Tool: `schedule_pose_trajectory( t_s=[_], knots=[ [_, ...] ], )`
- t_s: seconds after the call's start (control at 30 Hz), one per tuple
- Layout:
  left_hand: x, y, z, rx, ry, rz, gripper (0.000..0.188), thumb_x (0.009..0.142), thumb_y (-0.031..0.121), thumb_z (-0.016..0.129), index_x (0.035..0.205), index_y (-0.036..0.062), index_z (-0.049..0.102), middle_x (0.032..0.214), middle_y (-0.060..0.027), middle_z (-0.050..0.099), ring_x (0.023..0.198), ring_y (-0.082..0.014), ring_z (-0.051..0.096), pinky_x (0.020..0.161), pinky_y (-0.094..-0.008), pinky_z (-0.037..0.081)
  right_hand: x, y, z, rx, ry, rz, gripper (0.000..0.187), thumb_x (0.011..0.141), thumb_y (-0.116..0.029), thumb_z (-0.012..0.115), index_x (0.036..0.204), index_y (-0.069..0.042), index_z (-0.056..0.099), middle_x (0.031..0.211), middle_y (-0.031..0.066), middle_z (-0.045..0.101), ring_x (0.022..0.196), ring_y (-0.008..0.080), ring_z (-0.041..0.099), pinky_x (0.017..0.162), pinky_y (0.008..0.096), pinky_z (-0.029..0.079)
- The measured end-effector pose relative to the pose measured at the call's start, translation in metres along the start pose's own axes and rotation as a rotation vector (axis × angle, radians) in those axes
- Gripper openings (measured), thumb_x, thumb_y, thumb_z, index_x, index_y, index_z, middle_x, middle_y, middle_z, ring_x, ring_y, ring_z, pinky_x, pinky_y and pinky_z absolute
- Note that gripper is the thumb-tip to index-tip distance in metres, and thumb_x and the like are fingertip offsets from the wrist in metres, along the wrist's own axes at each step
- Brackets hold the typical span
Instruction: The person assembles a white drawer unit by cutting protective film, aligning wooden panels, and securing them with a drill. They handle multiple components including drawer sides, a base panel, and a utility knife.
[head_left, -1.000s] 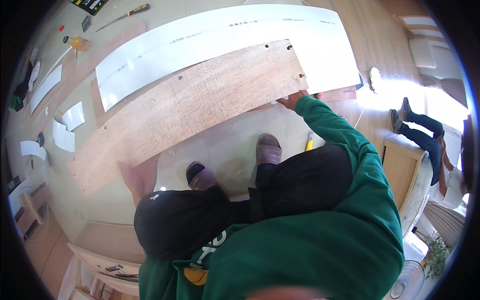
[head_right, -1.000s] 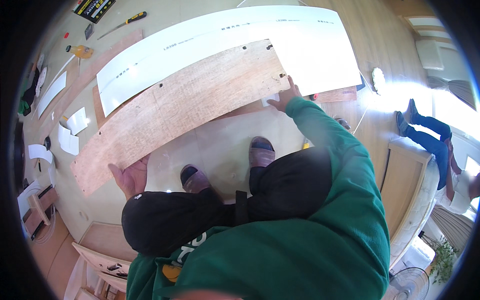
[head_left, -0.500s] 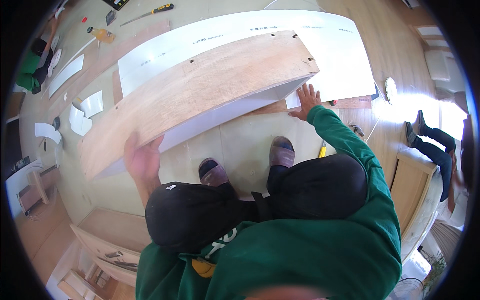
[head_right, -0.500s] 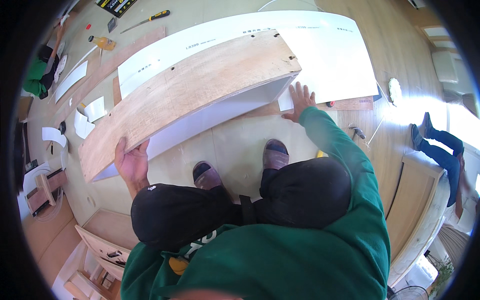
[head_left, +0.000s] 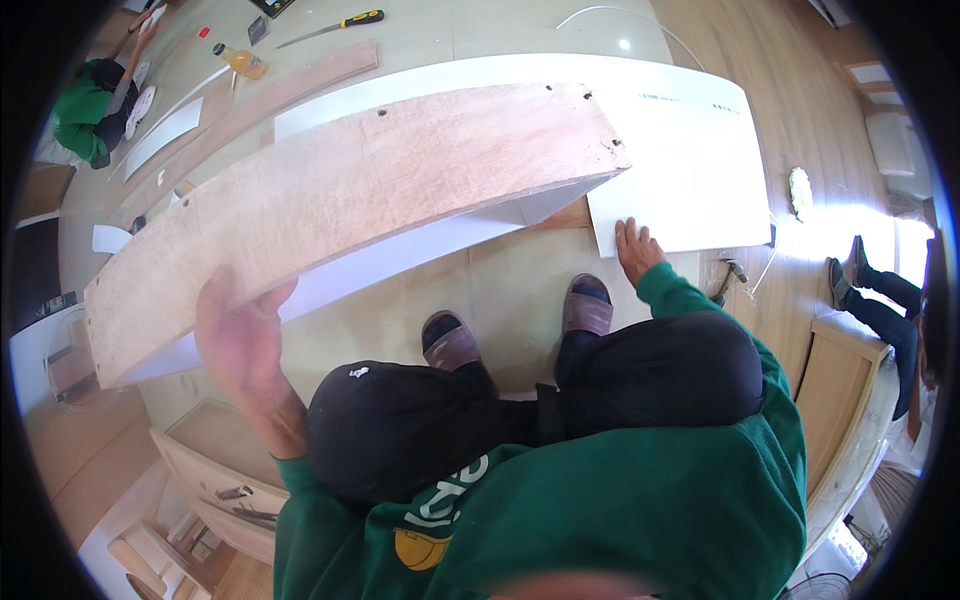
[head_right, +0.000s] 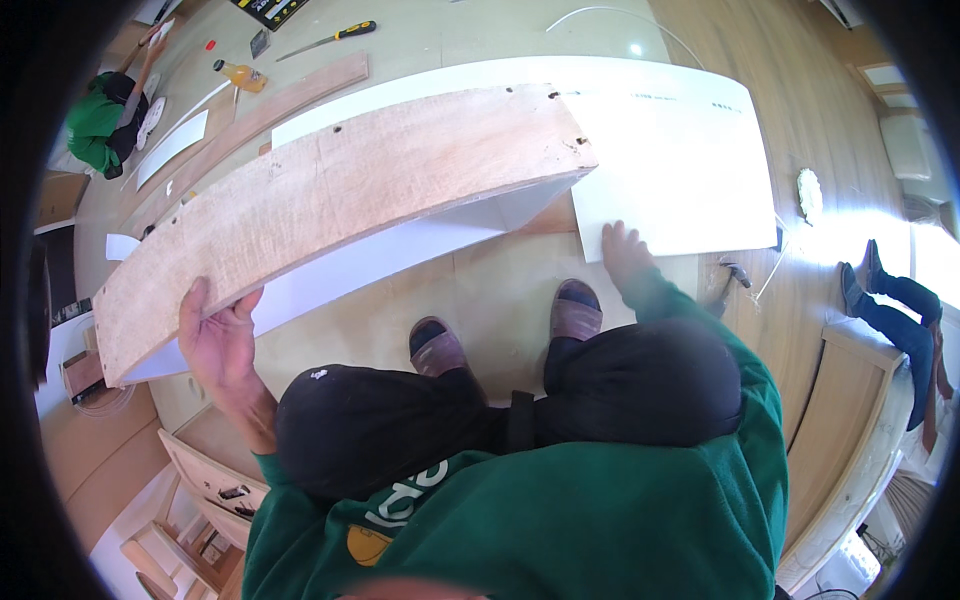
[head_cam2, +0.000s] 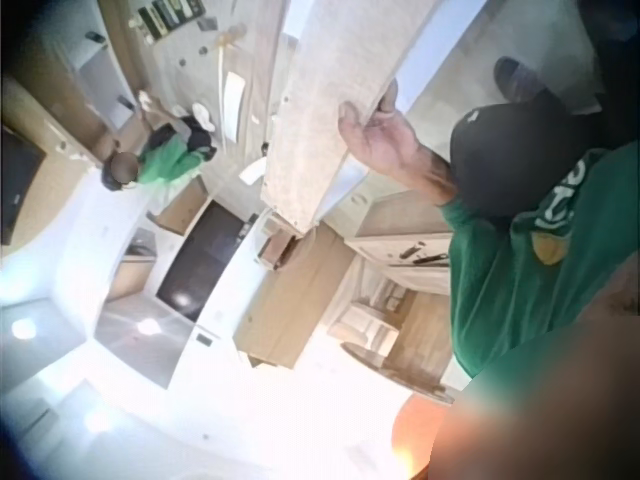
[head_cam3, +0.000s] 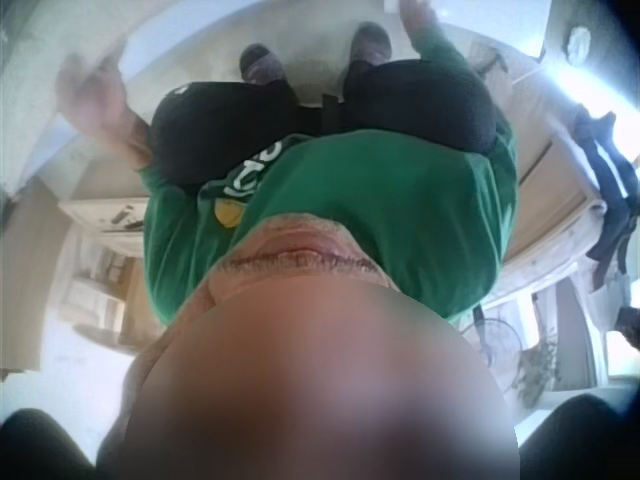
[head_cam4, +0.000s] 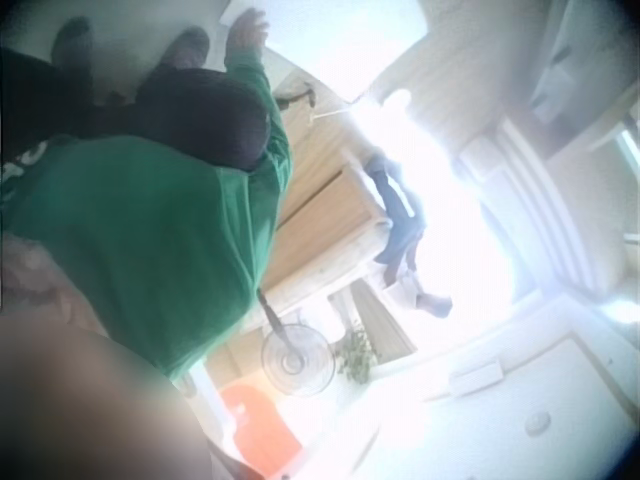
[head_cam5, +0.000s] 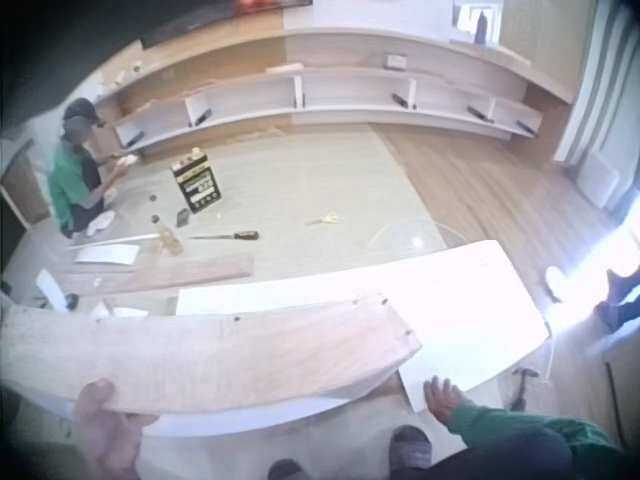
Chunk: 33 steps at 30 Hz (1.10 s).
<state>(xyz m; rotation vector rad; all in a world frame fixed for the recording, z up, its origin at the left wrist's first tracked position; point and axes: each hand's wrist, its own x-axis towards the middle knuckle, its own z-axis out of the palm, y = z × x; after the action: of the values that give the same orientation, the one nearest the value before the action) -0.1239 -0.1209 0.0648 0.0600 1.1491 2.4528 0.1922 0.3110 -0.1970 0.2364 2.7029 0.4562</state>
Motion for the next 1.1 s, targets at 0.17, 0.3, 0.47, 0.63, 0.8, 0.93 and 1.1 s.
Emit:
schedule_pose_trajectory(
  t_s=[0.17,0.3,0.47,0.63,0.8,0.93,1.1],
  knots=[
    [0.007,0.013,0.014,0.013,-0.027,-0.021,0.043,0.094,0.004,0.049,0.133,-0.0091,0.04,0.134,-0.0268,0.05,0.121,-0.0434,0.053,0.091,-0.0654,0.051,-0.053,-0.028,0.028,0.085,0.002,0.098,0.043,0.091,-0.012,0.048,0.133,-0.001,0.046,0.131,0.0206,0.049,0.103,0.0336,0.057,0.074,0.0399,0.055],
    [0.013,0.016,0.017,-0.029,-0.011,-0.046,0.039,0.093,0.004,0.051,0.13,-0.0085,0.044,0.13,-0.0264,0.054,0.119,-0.0419,0.056,0.091,-0.0653,0.051,-0.075,-0.032,0.045,0.11,0.142,0.127,0.043,0.087,-0.018,0.059,0.128,-0.008,0.05,0.128,0.012,0.054,0.099,0.0256,0.059,0.069,0.0372,0.053],
    [0.026,0.009,0.024,-0.102,-0.034,-0.157,0.037,0.092,0.003,0.052,0.127,-0.0075,0.047,0.128,-0.0257,0.055,0.118,-0.0416,0.056,0.092,-0.0663,0.05,-0.066,-0.033,-0.045,0.67,0.462,0.096,0.058,0.073,-0.015,0.076,0.125,-0.002,0.055,0.128,0.0179,0.053,0.11,0.0322,0.058,0.084,0.0452,0.052],
    [0.035,-0.011,0.019,0.035,0.031,-0.094,0.038,0.091,0.003,0.052,0.128,-0.0066,0.046,0.128,-0.0258,0.056,0.117,-0.0426,0.057,0.092,-0.0661,0.049,-0.045,-0.048,-0.108,0.83,0.705,-0.132,0.037,0.074,-0.018,0.075,0.107,-0.004,0.065,0.109,0.0148,0.062,0.096,0.0321,0.062,0.086,0.0429,0.051],
    [0.046,-0.034,0.026,-0.037,0.007,-0.153,0.036,0.092,0.003,0.052,0.126,-0.0063,0.046,0.126,-0.0268,0.056,0.117,-0.0433,0.056,0.093,-0.0663,0.049,-0.013,-0.057,-0.131,0.667,0.822,-0.479,0.04,0.075,-0.021,0.074,0.111,-0.007,0.064,0.113,0.0131,0.059,0.104,0.0313,0.059,0.094,0.0458,0.047],
    [0.058,-0.04,0.023,-0.214,-0.088,-0.304,0.034,0.092,0.004,0.052,0.124,-0.0075,0.047,0.124,-0.0271,0.057,0.116,-0.0436,0.057,0.093,-0.0639,0.05,0.018,-0.068,-0.139,0.563,0.708,-0.504,0.057,0.077,-0.026,0.073,0.128,-0.01,0.055,0.131,0.0155,0.051,0.121,0.0349,0.049,0.104,0.053,0.039],
    [0.057,-0.044,0.049,-0.195,-0.085,-0.359,0.03,0.091,0.007,0.053,0.119,-0.0039,0.049,0.125,-0.0232,0.056,0.111,-0.0432,0.058,0.094,-0.0597,0.05,0.064,-0.085,-0.169,0.445,0.5,-0.351,0.08,0.076,-0.033,0.075,0.143,-0.012,0.038,0.146,0.0184,0.035,0.132,0.0393,0.038,0.108,0.0557,0.033]
  ],
)
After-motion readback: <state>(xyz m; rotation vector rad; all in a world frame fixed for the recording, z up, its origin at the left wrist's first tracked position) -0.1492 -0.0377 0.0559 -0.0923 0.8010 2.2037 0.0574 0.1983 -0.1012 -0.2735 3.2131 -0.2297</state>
